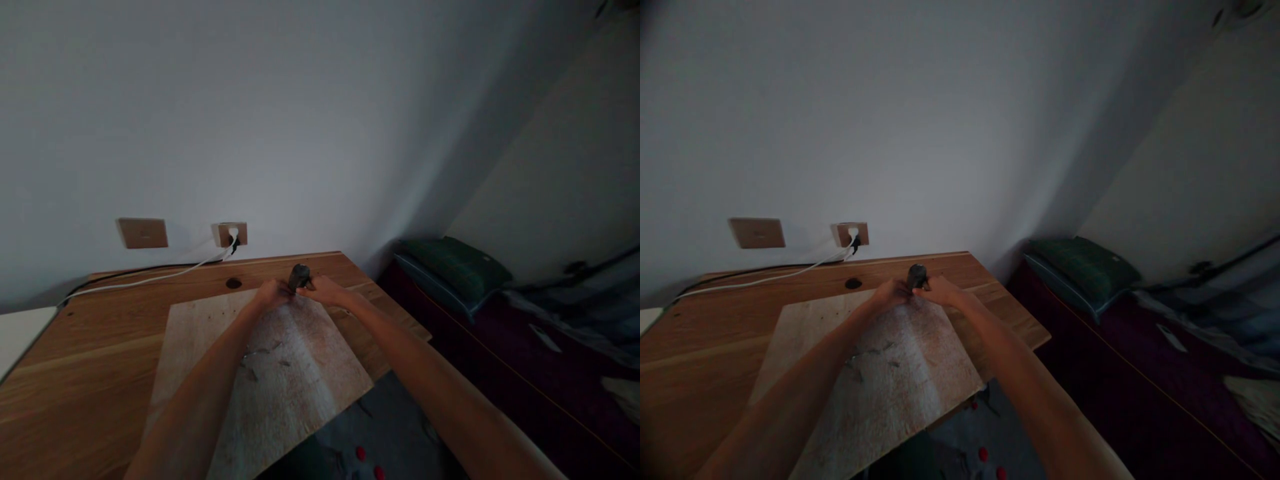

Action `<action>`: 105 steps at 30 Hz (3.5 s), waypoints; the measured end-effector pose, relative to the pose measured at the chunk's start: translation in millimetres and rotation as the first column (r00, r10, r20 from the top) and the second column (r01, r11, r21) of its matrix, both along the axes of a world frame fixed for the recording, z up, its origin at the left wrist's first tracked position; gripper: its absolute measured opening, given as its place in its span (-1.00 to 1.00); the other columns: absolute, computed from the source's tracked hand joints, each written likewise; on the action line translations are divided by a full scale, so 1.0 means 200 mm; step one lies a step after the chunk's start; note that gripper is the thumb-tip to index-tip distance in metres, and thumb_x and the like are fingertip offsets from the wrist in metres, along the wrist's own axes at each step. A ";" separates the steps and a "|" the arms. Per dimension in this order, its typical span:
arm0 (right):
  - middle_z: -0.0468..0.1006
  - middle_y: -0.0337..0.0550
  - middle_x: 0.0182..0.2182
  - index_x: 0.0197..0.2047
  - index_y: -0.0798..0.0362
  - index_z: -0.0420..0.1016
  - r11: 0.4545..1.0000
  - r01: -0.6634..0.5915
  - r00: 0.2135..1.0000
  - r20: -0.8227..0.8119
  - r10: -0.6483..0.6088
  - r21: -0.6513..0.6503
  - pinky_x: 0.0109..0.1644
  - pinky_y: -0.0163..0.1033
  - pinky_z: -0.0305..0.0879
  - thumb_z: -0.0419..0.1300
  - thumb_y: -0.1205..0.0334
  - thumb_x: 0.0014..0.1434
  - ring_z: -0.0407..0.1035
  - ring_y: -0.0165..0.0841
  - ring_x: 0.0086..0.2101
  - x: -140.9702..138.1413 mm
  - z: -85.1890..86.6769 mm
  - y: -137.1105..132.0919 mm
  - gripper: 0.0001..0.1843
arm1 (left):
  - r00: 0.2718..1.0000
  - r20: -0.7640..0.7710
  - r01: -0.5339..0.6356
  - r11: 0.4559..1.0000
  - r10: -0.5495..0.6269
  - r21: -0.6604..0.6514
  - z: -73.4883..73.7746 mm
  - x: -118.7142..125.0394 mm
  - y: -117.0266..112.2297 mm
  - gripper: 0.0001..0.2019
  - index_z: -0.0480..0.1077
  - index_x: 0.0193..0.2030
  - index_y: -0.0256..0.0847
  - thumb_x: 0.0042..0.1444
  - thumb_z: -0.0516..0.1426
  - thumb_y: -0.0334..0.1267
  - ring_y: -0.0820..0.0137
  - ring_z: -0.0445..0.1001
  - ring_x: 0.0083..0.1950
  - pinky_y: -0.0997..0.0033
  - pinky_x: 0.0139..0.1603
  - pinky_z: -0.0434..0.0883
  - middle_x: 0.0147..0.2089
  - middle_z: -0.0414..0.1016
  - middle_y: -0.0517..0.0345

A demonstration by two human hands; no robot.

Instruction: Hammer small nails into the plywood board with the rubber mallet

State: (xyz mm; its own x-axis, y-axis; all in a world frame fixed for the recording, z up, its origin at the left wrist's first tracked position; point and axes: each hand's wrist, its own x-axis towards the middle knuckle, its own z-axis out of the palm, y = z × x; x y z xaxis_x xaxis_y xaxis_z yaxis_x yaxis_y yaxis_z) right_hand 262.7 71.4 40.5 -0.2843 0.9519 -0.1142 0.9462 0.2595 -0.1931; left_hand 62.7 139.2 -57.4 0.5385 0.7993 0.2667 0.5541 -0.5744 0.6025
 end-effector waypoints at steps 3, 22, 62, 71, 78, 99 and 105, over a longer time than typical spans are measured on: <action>0.59 -0.04 0.15 0.23 0.07 0.53 0.998 0.035 0.999 -0.007 -0.035 -0.048 0.06 0.06 0.57 0.32 0.06 0.44 0.57 -0.11 0.01 0.02 -0.01 -0.01 -0.61 | 1.000 -0.003 0.001 1.000 -0.001 -0.018 0.01 0.00 -0.01 -0.84 0.72 -0.23 -0.03 0.05 0.30 -0.24 0.17 0.71 -0.03 0.36 0.04 0.55 -0.08 0.75 0.12; 0.59 0.00 0.15 0.22 0.07 0.53 0.996 0.067 0.998 0.016 -0.066 -0.063 0.07 0.06 0.57 0.31 0.07 0.44 0.57 -0.14 0.02 0.09 -0.01 -0.06 -0.62 | 1.000 0.006 0.024 0.999 -0.024 -0.042 0.03 -0.01 0.00 -0.74 0.71 -0.17 -0.13 0.08 0.26 -0.10 0.19 0.70 -0.07 0.34 0.05 0.56 -0.08 0.75 0.07; 0.59 0.01 0.15 0.22 0.06 0.54 0.995 0.034 0.996 0.090 -0.026 -0.093 0.08 0.06 0.56 0.30 0.07 0.45 0.57 -0.15 0.01 0.07 -0.01 -0.04 -0.64 | 1.000 0.008 -0.012 0.994 0.013 -0.106 0.03 0.00 0.00 -0.74 0.72 -0.18 -0.12 0.02 0.31 -0.10 0.10 0.68 0.01 0.28 0.10 0.52 -0.04 0.75 0.03; 0.59 0.00 0.15 0.22 0.06 0.53 0.995 0.045 0.997 0.075 -0.038 -0.093 0.07 0.06 0.57 0.30 0.07 0.45 0.57 -0.15 0.01 0.08 -0.02 -0.04 -0.63 | 0.999 0.001 -0.047 0.991 0.047 -0.122 0.04 0.00 -0.01 -0.72 0.70 -0.17 -0.14 0.00 0.35 -0.08 0.11 0.69 -0.02 0.30 0.04 0.54 -0.06 0.75 0.02; 0.59 0.00 0.16 0.22 0.05 0.54 0.994 0.057 0.997 0.060 -0.052 -0.098 0.08 0.06 0.56 0.30 0.07 0.46 0.56 -0.15 0.02 0.06 0.00 -0.06 -0.64 | 0.999 0.013 -0.047 0.993 0.049 -0.111 0.03 0.00 0.00 -0.73 0.70 -0.17 -0.12 0.00 0.34 -0.09 0.13 0.69 -0.04 0.30 0.03 0.55 -0.09 0.75 0.05; 0.58 0.00 0.17 0.22 0.04 0.53 0.990 0.111 0.993 -0.017 -0.113 -0.086 0.08 0.06 0.56 0.30 0.07 0.46 0.56 -0.15 0.02 0.08 -0.03 -0.08 -0.64 | 0.999 -0.013 -0.051 0.994 0.051 -0.092 0.05 0.00 -0.02 -0.76 0.71 -0.19 -0.08 -0.02 0.33 -0.15 0.11 0.68 0.02 0.30 0.08 0.54 -0.02 0.75 0.10; 0.57 0.01 0.18 0.25 0.04 0.52 0.970 0.241 0.970 -0.029 -0.242 -0.037 0.09 0.08 0.56 0.31 0.08 0.45 0.56 -0.13 0.04 0.14 -0.07 -0.10 -0.61 | 0.996 -0.048 -0.081 0.995 0.078 -0.060 0.07 0.01 -0.03 -0.76 0.69 -0.24 -0.08 -0.01 0.36 -0.05 0.11 0.68 -0.03 0.32 0.02 0.55 -0.08 0.74 0.08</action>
